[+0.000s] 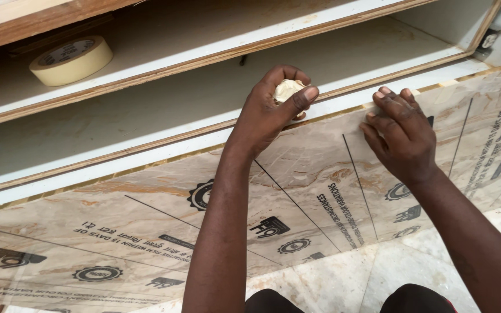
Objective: The person applies white edge banding tape to the exposed edges of a wooden cabinet structure. They use a white cloth to press the tape firmly onto the surface, smoothing it along the length of the edges. The person works on multiple edges of the cabinet, ensuring the tape adheres properly.
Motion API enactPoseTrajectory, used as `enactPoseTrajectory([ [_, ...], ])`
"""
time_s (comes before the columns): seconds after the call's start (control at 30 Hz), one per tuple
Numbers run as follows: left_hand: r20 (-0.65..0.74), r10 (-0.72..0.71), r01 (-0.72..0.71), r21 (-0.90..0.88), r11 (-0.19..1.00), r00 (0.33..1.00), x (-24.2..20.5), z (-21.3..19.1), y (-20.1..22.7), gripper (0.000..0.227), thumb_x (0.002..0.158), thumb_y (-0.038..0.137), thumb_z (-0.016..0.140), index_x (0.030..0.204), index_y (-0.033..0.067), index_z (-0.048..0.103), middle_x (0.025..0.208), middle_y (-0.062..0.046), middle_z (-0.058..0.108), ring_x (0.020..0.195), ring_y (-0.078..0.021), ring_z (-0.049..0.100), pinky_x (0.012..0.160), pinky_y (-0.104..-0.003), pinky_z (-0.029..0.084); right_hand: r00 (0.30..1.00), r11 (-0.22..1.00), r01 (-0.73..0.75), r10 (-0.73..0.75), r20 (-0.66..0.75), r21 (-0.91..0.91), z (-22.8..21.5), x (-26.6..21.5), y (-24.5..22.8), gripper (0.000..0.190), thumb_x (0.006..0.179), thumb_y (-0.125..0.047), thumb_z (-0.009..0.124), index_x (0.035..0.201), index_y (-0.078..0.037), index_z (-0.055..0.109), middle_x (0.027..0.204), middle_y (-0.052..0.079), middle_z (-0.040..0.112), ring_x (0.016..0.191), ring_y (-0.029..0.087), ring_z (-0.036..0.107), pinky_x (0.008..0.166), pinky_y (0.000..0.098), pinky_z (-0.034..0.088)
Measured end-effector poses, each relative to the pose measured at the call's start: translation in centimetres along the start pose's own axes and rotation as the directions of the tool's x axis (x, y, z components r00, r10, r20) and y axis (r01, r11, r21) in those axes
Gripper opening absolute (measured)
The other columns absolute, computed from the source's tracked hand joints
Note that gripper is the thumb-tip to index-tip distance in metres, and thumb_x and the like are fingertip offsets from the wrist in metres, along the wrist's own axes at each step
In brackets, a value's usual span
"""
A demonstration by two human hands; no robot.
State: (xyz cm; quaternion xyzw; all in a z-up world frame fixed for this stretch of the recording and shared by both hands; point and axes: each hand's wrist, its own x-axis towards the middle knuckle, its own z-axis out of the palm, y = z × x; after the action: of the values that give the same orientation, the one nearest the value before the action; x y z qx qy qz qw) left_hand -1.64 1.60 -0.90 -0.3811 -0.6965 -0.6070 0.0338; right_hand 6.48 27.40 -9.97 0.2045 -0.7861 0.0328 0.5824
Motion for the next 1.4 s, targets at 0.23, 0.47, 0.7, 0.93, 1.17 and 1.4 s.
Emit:
enactPoseTrajectory([
  [0.23, 0.013, 0.002, -0.002, 0.0, 1.0, 1.0, 0.2, 0.1, 0.0, 0.048, 0.087, 0.05, 0.074, 0.117, 0.0141, 0.063, 0.117, -0.006, 0.066, 0.095, -0.0204, 0.075, 0.08, -0.037, 0.066, 1.0, 0.997, 0.003, -0.004, -0.018, -0.082, 0.5, -0.2, -1.0, 0.011, 0.099, -0.001, 0.078, 0.1, -0.002, 0.067, 0.128, 0.015, 0.065, 0.134, 0.031, 0.064, 0.126, 0.051, 0.044],
  [0.47, 0.028, 0.362, -0.335, 0.453, 0.826, 0.932, 0.7, 5.9, 0.3, 0.03, 0.099, 0.034, 0.068, 0.12, 0.0145, 0.062, 0.126, -0.008, 0.065, 0.115, -0.0257, 0.07, 0.091, -0.04, 0.061, 0.997, 0.994, -0.04, 0.033, -0.065, -0.099, 0.5, -0.2, -0.6, 0.013, 0.099, 0.002, 0.073, 0.106, 0.001, 0.062, 0.126, 0.016, 0.063, 0.118, 0.027, 0.069, 0.116, 0.0451, 0.055],
  [0.7, -0.047, 0.354, -0.278, 0.527, 0.803, 0.934, 0.9, 7.3, 0.6, 0.031, 0.101, 0.038, 0.065, 0.121, 0.0144, 0.06, 0.124, -0.006, 0.066, 0.108, -0.0248, 0.073, 0.084, -0.04, 0.061, 0.989, 0.984, -0.142, 0.136, 0.064, 0.108, -2.0, 0.3, 0.8, 0.024, 0.1, -0.002, 0.071, 0.118, 0.002, 0.055, 0.13, 0.013, 0.063, 0.117, 0.025, 0.07, 0.089, 0.0316, 0.061],
  [0.93, -0.053, 0.3, -0.227, 0.534, 0.814, 0.952, 0.6, 7.4, 0.7, 0.032, 0.101, 0.04, 0.063, 0.121, 0.0155, 0.059, 0.122, -0.006, 0.066, 0.099, -0.0229, 0.075, 0.075, -0.038, 0.062, 1.0, 0.999, -0.013, 0.013, 0.01, -0.043, -1.9, 1.6, -1.2, 0.03, 0.091, -0.012, 0.083, 0.109, -0.004, 0.06, 0.128, 0.017, 0.063, 0.119, 0.032, 0.066, 0.1, 0.0422, 0.06],
  [1.17, -0.05, 0.285, -0.224, 0.498, 0.838, 0.957, 1.0, 7.1, 0.4, 0.033, 0.101, 0.043, 0.062, 0.12, 0.0156, 0.06, 0.118, -0.006, 0.068, 0.1, -0.0224, 0.075, 0.075, -0.039, 0.062, 0.997, 0.998, -0.052, 0.05, 0.054, 0.047, -2.6, 1.7, -0.1, 0.019, 0.106, 0.001, 0.073, 0.113, -0.001, 0.056, 0.119, 0.017, 0.072, 0.103, 0.03, 0.075, 0.084, 0.0341, 0.061],
  [1.4, -0.046, 0.164, -0.132, 0.405, 0.905, 0.985, 1.8, 6.5, 0.5, 0.04, 0.099, 0.049, 0.061, 0.118, 0.0144, 0.063, 0.115, -0.008, 0.07, 0.095, -0.0221, 0.074, 0.076, -0.039, 0.062, 0.973, 0.993, -0.086, 0.102, 0.207, -0.084, -2.8, 4.7, 1.4, 0.015, 0.105, -0.005, 0.072, 0.11, 0.0, 0.059, 0.099, 0.012, 0.07, 0.072, 0.029, 0.069, 0.059, 0.0378, 0.053],
])
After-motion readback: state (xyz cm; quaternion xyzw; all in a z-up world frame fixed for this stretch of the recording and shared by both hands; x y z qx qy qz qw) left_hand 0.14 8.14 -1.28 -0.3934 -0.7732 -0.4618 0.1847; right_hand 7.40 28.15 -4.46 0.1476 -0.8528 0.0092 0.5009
